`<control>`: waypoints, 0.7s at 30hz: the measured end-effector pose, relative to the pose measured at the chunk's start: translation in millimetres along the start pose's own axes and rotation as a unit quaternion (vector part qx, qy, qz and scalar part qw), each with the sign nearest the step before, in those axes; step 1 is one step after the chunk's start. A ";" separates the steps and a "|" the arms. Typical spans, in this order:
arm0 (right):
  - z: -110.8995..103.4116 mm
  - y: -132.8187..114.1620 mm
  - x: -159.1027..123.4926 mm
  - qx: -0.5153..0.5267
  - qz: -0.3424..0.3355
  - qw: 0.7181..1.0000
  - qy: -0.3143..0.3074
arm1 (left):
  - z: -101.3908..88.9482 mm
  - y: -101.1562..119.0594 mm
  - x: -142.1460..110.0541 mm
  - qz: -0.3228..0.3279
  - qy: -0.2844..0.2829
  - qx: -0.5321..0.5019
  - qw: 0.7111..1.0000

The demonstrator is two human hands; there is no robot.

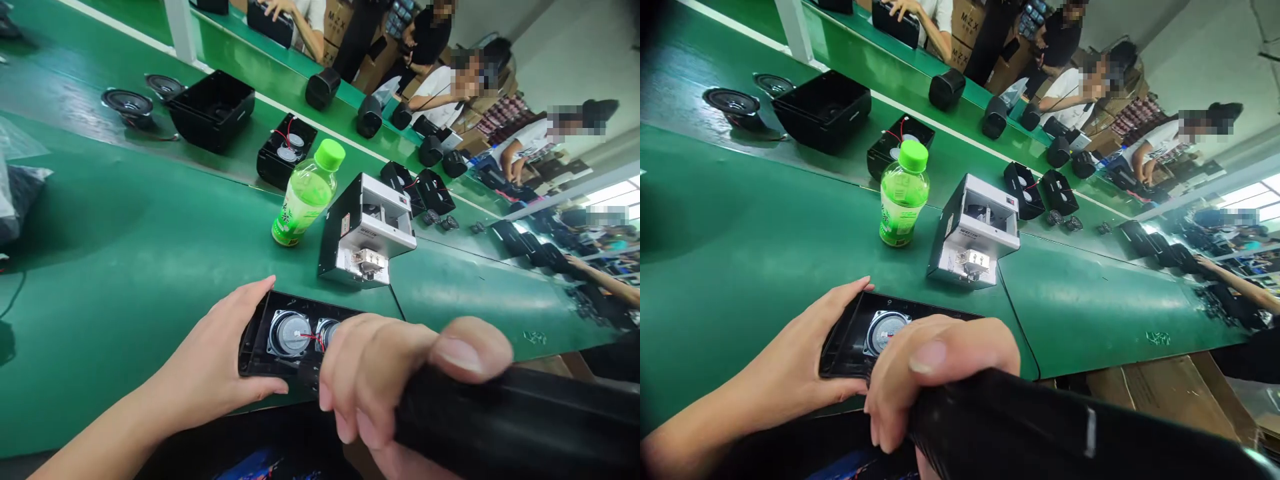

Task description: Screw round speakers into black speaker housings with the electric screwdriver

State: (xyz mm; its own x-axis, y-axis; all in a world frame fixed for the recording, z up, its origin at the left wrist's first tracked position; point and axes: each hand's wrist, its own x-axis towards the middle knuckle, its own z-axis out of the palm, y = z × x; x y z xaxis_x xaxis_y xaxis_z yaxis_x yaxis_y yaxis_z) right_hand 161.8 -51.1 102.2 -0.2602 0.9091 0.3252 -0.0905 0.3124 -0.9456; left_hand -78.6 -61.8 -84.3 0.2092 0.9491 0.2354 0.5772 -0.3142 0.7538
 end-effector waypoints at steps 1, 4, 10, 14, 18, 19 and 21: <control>4.3 5.7 1.7 -0.001 -0.013 1.000 -0.006 | 0.2 1.4 0.7 0.002 0.001 -0.002 1.000; 11.4 19.3 6.3 0.014 -0.034 0.999 -0.009 | 1.8 4.4 2.5 0.006 0.000 -0.008 1.000; 15.4 27.8 10.6 0.028 -0.040 0.999 -0.003 | 4.5 7.6 5.2 0.011 0.013 -0.019 1.000; 16.5 27.0 14.8 0.020 -0.031 0.999 -0.007 | 3.2 11.2 8.0 -0.006 -0.016 -0.022 1.000; 17.0 26.8 15.8 0.016 -0.027 0.999 -0.010 | 3.3 12.6 9.8 -0.011 -0.018 -0.030 0.999; 17.0 27.3 15.2 0.017 -0.027 0.999 -0.008 | 3.3 12.7 10.0 -0.010 -0.018 -0.031 0.999; 16.6 28.6 13.7 0.019 -0.032 0.999 -0.002 | 2.9 12.9 10.3 -0.008 -0.019 -0.033 0.999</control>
State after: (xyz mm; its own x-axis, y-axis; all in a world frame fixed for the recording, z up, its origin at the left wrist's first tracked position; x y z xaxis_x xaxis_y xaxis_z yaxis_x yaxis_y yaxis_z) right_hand 139.8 -34.4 79.7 -0.2565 0.8863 0.3855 -0.1445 0.3592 -0.9220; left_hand -66.7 -56.2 -73.9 0.2318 0.9518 0.2009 0.5271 -0.2965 0.7964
